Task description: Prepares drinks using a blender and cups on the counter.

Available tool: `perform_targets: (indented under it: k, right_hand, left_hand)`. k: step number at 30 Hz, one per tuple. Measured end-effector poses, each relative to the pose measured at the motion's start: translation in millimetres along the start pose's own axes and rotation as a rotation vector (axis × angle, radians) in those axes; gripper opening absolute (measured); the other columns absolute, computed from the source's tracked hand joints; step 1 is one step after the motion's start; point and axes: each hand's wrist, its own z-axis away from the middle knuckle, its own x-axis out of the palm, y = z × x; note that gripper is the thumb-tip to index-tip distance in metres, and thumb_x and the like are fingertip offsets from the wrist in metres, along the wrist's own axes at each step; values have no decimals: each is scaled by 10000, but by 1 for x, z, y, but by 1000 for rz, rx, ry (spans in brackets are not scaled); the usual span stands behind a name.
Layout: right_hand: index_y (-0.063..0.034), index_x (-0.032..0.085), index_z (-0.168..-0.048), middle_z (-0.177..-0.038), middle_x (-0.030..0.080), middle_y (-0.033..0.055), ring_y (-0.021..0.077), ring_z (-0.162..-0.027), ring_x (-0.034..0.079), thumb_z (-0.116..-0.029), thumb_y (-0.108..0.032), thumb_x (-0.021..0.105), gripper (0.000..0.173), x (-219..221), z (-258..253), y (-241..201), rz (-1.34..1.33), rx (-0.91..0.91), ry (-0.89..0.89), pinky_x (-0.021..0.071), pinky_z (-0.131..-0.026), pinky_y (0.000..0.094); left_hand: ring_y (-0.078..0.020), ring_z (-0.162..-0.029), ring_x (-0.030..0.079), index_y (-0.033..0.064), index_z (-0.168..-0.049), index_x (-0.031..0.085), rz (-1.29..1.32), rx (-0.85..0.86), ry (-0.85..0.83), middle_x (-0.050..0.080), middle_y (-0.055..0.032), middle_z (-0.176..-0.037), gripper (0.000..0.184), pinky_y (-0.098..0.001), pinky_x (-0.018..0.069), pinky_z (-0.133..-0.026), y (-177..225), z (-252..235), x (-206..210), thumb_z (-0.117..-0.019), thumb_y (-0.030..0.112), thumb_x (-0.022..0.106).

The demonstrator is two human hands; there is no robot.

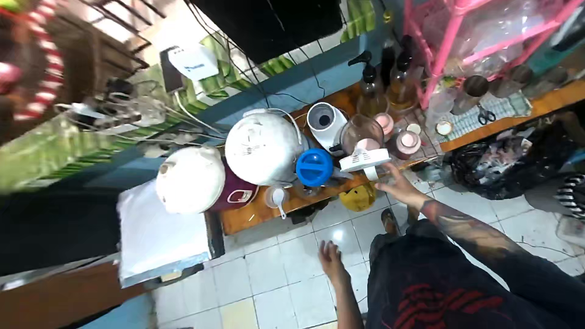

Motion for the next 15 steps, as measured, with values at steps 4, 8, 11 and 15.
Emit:
perform_targets:
  k: [4,8,11,15]
  right_hand:
    - [-112,545,-1434,-1409,599,115,218,-1291,591,-831,-371,856,726,21,-31,-2,-104,3,-26,526,-1078,472]
    - [-84,603,-1329,-1215,703,101,203,-1118,687,-870,-314,835,564,39,-35,-1,-222,11,82,590,-974,451]
    - [-64,619,-1282,-1121,731,100,196,-1031,715,-874,-199,830,479,51,-35,3,-258,-7,236,610,-925,437]
    - [-52,635,-1251,-1061,734,103,186,-966,719,-915,-209,787,401,43,-26,-2,-163,14,342,603,-892,436]
  left_hand:
    - [-296,-1389,512,82,-1340,677,-386,-99,-565,535,-164,-1505,427,-505,455,-1129,-66,34,-1,-998,335,631]
    - [-236,-1400,489,167,-1120,794,-540,-92,-889,580,-99,-1465,262,-455,389,-1187,-73,36,-3,-935,341,730]
    - [-270,-1305,568,30,-1002,751,-470,19,-621,634,-161,-1350,158,-470,474,-1109,-81,21,-6,-909,154,720]
    - [-322,-1269,565,-43,-1095,704,-410,-56,-294,587,-248,-1348,214,-494,512,-1013,-95,-26,-26,-946,109,683]
